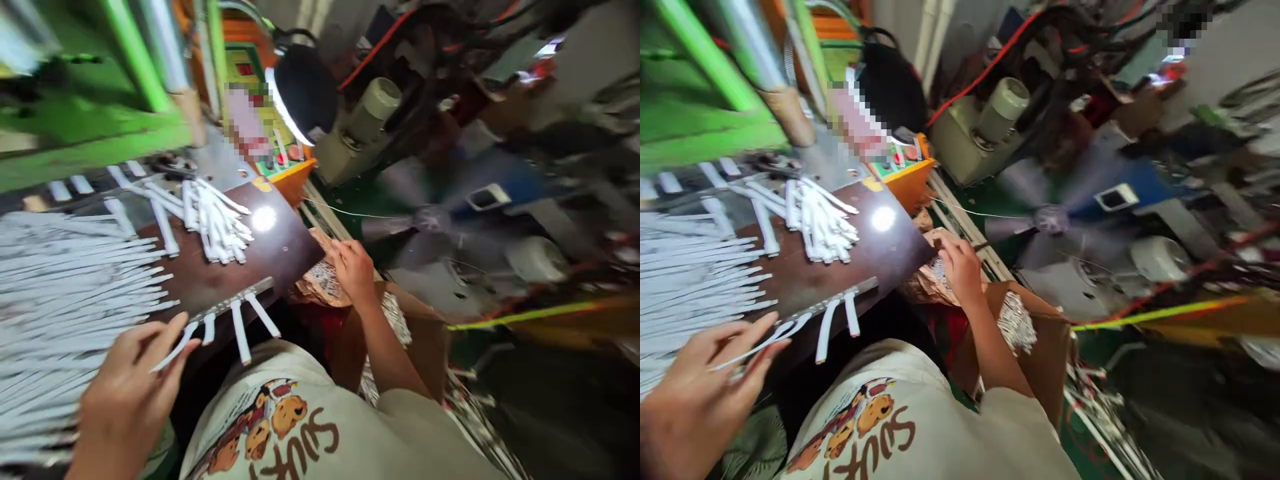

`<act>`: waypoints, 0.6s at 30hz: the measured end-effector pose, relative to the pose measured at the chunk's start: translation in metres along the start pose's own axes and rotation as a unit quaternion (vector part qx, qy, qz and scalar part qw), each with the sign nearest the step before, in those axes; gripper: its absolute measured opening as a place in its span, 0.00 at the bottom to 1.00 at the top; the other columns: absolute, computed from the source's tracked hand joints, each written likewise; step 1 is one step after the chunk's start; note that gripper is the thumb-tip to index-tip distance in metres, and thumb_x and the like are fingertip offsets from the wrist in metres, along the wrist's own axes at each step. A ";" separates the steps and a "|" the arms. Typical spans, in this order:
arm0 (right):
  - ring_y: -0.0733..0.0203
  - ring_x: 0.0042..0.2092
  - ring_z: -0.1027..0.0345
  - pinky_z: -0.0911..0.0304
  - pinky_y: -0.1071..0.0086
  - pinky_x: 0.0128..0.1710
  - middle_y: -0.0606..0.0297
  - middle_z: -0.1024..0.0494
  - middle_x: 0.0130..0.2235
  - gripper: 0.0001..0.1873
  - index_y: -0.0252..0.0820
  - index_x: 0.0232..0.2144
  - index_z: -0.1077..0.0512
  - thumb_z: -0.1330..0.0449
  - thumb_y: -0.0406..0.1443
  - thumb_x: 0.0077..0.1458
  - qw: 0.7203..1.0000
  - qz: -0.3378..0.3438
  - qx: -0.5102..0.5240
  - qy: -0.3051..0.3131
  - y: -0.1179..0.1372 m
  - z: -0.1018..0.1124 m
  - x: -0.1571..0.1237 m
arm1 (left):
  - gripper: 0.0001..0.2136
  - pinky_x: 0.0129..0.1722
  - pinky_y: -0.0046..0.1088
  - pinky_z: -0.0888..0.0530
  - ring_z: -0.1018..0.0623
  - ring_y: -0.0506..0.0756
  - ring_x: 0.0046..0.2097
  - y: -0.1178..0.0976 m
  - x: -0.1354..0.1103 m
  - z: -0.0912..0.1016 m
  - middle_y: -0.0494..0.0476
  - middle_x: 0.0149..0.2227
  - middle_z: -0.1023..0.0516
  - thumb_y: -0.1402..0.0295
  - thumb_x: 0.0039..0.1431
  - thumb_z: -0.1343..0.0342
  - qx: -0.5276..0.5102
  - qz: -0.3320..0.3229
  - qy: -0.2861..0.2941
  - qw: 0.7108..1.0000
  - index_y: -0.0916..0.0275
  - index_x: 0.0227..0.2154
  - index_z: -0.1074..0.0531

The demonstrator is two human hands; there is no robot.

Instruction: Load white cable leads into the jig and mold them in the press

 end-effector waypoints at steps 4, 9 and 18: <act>0.63 0.42 0.27 0.29 0.70 0.43 0.60 0.23 0.40 0.13 0.44 0.48 0.23 0.39 0.37 0.62 0.900 0.361 0.224 0.095 0.113 -0.029 -0.026 | 0.20 0.35 0.20 0.29 0.25 0.48 0.37 -0.026 0.027 0.006 0.53 0.39 0.27 0.78 0.64 0.48 -0.100 -0.057 0.006 0.993 0.53 0.55 0.29; 0.65 0.32 0.30 0.33 0.71 0.33 0.62 0.24 0.32 0.10 0.42 0.36 0.22 0.43 0.35 0.64 0.860 0.342 0.363 0.106 0.158 -0.034 -0.012 | 0.11 0.26 0.18 0.32 0.29 0.46 0.27 -0.019 0.039 0.005 0.49 0.27 0.30 0.76 0.63 0.47 -0.199 0.019 -0.040 0.979 0.59 0.40 0.21; 0.66 0.24 0.48 0.50 0.70 0.28 0.71 0.38 0.19 0.17 0.41 0.18 0.34 0.42 0.38 0.58 0.978 0.125 0.044 0.160 0.124 -0.075 0.141 | 0.18 0.24 0.25 0.39 0.35 0.47 0.21 0.022 0.146 -0.024 0.48 0.16 0.34 0.62 0.61 0.43 -0.061 0.180 0.088 0.978 0.64 0.18 0.30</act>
Point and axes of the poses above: each hand's wrist, its own x-axis towards the middle knuckle, its own z-axis out of the back of the hand, y = z × x, the point moved 4 cm from there along x, towards the middle knuckle
